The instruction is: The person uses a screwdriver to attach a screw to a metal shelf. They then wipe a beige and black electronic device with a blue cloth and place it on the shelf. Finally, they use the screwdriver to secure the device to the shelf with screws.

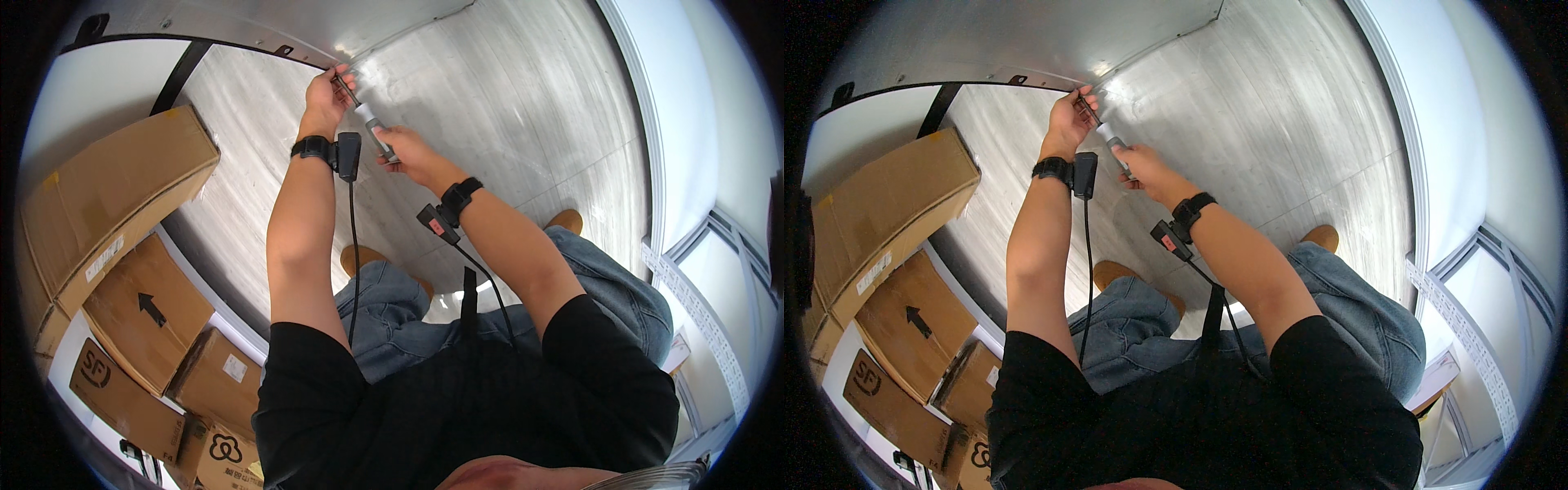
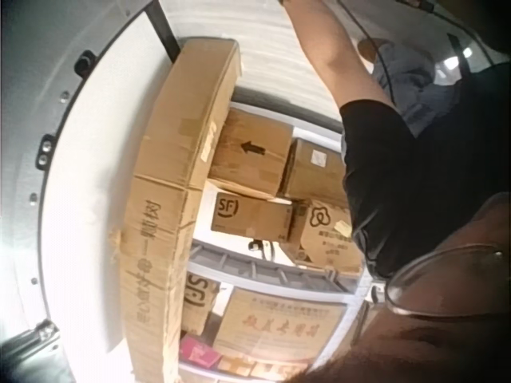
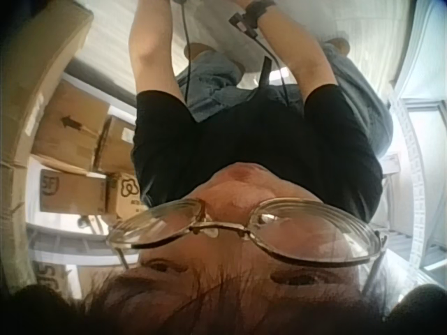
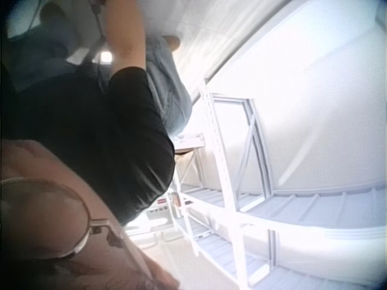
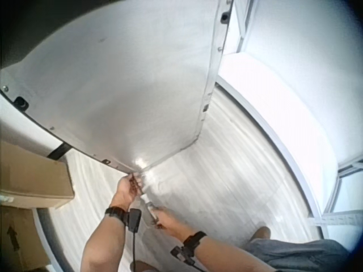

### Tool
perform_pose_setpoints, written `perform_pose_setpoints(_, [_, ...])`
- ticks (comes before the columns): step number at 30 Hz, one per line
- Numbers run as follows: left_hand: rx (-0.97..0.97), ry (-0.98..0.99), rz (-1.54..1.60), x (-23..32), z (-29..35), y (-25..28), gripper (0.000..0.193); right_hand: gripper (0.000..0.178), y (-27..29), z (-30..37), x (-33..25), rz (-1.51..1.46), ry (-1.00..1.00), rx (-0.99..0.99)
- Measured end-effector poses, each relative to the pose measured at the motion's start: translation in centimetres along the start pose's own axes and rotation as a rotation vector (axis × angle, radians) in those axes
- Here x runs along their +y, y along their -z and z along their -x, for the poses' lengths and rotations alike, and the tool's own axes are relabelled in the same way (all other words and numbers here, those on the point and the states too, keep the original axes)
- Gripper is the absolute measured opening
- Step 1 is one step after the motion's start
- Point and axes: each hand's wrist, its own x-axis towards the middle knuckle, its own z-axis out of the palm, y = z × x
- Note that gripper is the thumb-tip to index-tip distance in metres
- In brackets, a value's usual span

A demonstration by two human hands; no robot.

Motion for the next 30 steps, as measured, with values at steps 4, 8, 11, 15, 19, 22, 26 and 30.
perform_pose_setpoints(4, [0.026, -0.008, 0.086, 0.0, -0.2, -0.3, 0.026, 0.039, 0.3, -0.4, 0.3, 0.034, 0.041, -0.027])
perform_pose_setpoints(8, [0.052, -0.014, 0.115, -0.2, -0.2, -0.7, 0.026, 0.04, 0.5, 0.0, 0.1, 0.006, 0.061, -0.039])
perform_pose_setpoints(11, [0.079, -0.02, 0.125, -0.2, -0.2, -1.0, 0.025, 0.037, 0.5, 0.3, -0.2, 0.02, 0.077, -0.033])
perform_pose_setpoints(15, [0.081, -0.022, 0.147, -0.3, -0.3, -1.0, 0.025, 0.035, 0.9, 0.4, -0.2, 0.061, 0.072, -0.025])
perform_pose_setpoints(19, [0.063, -0.012, 0.106, -0.5, -1.2, -0.3, 0.024, 0.035, 1.3, 0.6, 0.0, 0.078, 0.08, -0.027])
perform_pose_setpoints(22, [0.022, -0.001, 0.089, -0.7, -1.4, -0.1, 0.022, 0.035, 1.7, 1.1, 0.1, 0.071, 0.078, -0.034])
perform_pose_setpoints(26, [-0.022, -0.008, 0.0, -1.2, -0.7, -0.8, 0.021, 0.037, 2.5, 1.4, 0.5, 0.018, 0.076, -0.034])
perform_pose_setpoints(30, [-0.058, -0.048, -0.058, -3.5, 0.8, -2.1, 0.021, 0.041, 3.9, 3.1, 0.0, 0.021, 0.088, -0.031])
